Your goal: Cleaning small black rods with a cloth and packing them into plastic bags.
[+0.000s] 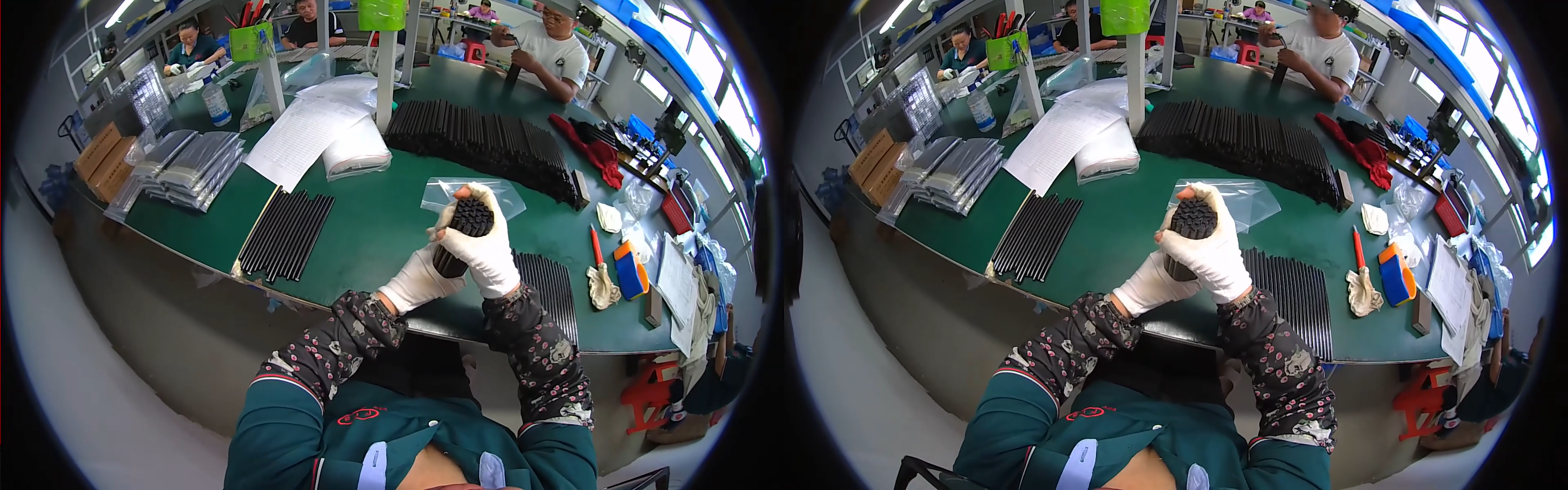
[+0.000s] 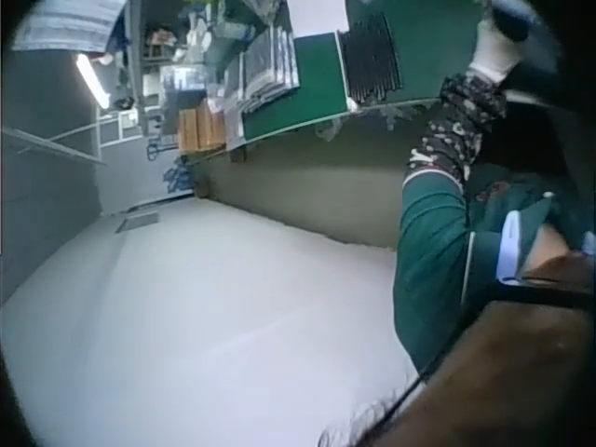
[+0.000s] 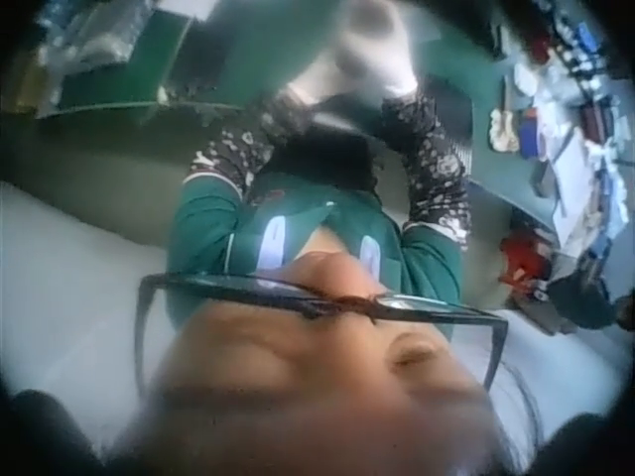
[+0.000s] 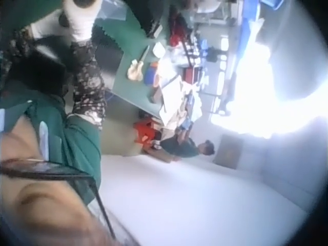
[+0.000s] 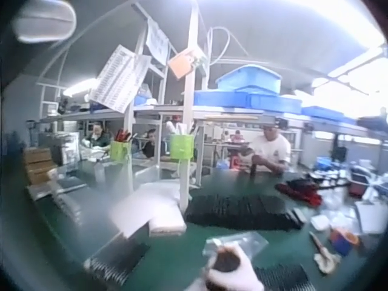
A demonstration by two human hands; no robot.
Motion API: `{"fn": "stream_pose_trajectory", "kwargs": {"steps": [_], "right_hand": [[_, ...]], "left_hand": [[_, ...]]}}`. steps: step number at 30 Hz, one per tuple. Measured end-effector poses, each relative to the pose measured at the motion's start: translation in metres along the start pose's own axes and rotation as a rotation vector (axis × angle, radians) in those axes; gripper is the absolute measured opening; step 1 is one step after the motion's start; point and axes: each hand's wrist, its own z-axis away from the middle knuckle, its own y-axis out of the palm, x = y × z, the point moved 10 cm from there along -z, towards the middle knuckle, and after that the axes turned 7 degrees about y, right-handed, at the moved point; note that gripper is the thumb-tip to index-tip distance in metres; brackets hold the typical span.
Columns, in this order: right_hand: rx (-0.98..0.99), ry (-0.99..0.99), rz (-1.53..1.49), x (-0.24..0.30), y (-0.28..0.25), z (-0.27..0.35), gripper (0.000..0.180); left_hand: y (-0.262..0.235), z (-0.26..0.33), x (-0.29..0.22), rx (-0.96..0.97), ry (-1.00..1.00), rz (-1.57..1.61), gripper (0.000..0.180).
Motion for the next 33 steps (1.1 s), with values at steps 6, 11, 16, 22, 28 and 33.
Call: {"fn": "stream_pose_trajectory", "kwargs": {"steps": [6,11,16,22,28,33], "right_hand": [[-0.073,0.093,-0.002,-0.028,-0.004,0.016,0.036],[-0.066,0.063,0.057,-0.037,0.001,0.016,0.023],[-0.073,0.034,0.172,-0.038,0.000,0.017,0.030],[0.021,-0.050,0.345,-0.008,0.023,0.029,0.043],[0.550,-1.016,1.437,0.024,0.108,0.083,0.011],[0.799,-1.370,1.708,0.001,0.089,0.097,0.017]], "left_hand": [[-0.009,0.007,0.000,0.152,-0.136,-0.221,0.059],[-0.041,0.016,-0.018,0.322,-0.270,-0.597,0.063],[-0.064,0.048,0.007,0.388,-0.848,0.162,0.035],[-0.005,0.065,0.010,0.618,-1.173,0.802,0.085],[0.020,0.010,0.010,0.410,-0.983,1.056,0.035],[0.018,-0.066,-0.051,0.458,-0.424,0.694,0.047]]}}
